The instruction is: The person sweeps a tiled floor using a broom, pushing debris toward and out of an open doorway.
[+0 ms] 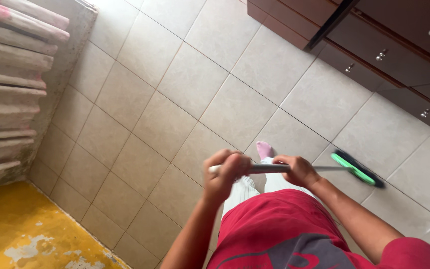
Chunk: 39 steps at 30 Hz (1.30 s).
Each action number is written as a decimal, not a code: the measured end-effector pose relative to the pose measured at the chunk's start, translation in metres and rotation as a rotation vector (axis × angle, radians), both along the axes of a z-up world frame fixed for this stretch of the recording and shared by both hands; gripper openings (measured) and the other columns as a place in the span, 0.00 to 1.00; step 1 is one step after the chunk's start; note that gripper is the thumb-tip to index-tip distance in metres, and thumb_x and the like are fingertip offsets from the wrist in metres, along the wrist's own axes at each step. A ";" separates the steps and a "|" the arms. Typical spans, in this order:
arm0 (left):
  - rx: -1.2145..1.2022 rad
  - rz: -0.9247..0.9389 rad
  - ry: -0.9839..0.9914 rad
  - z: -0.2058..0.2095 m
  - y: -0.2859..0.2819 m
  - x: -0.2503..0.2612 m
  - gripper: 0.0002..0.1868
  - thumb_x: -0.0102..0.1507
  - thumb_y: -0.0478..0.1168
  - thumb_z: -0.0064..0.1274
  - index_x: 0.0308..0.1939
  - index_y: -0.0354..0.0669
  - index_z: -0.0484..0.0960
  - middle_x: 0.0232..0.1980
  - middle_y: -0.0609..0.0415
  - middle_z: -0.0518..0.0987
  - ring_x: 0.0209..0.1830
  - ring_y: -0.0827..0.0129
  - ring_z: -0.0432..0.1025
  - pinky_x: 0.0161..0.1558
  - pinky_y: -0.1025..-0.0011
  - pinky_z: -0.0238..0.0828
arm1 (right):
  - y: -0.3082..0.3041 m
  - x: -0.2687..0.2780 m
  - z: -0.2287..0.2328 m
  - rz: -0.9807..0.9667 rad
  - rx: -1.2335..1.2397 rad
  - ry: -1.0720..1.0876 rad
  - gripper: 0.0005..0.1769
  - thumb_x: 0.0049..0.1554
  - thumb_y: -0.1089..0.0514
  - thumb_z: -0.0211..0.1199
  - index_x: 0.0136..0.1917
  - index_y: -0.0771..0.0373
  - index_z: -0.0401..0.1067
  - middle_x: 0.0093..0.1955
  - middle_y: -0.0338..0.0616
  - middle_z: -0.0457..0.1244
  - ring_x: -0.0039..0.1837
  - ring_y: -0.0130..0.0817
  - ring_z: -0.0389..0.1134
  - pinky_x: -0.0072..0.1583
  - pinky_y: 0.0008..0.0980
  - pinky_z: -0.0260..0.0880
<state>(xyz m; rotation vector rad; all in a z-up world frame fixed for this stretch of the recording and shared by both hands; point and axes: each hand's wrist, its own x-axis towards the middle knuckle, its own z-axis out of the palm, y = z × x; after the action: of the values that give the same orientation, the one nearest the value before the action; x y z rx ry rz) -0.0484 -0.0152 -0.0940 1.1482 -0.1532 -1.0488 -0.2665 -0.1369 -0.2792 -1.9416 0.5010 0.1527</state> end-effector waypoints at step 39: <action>0.242 -0.395 -0.015 -0.158 -0.052 -0.075 0.16 0.73 0.46 0.52 0.54 0.37 0.85 0.43 0.55 0.79 0.41 0.77 0.71 0.45 0.73 0.69 | -0.083 -0.078 -0.144 -0.497 -0.387 -0.052 0.18 0.45 0.69 0.55 0.47 0.59 0.78 0.43 0.47 0.67 0.48 0.46 0.69 0.52 0.40 0.70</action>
<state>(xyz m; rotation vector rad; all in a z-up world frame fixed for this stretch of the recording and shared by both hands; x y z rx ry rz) -0.1236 -0.0672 -0.2519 1.3782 -0.2786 -1.4374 -0.3448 -0.2199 -0.4231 -2.1170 1.0174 -0.3348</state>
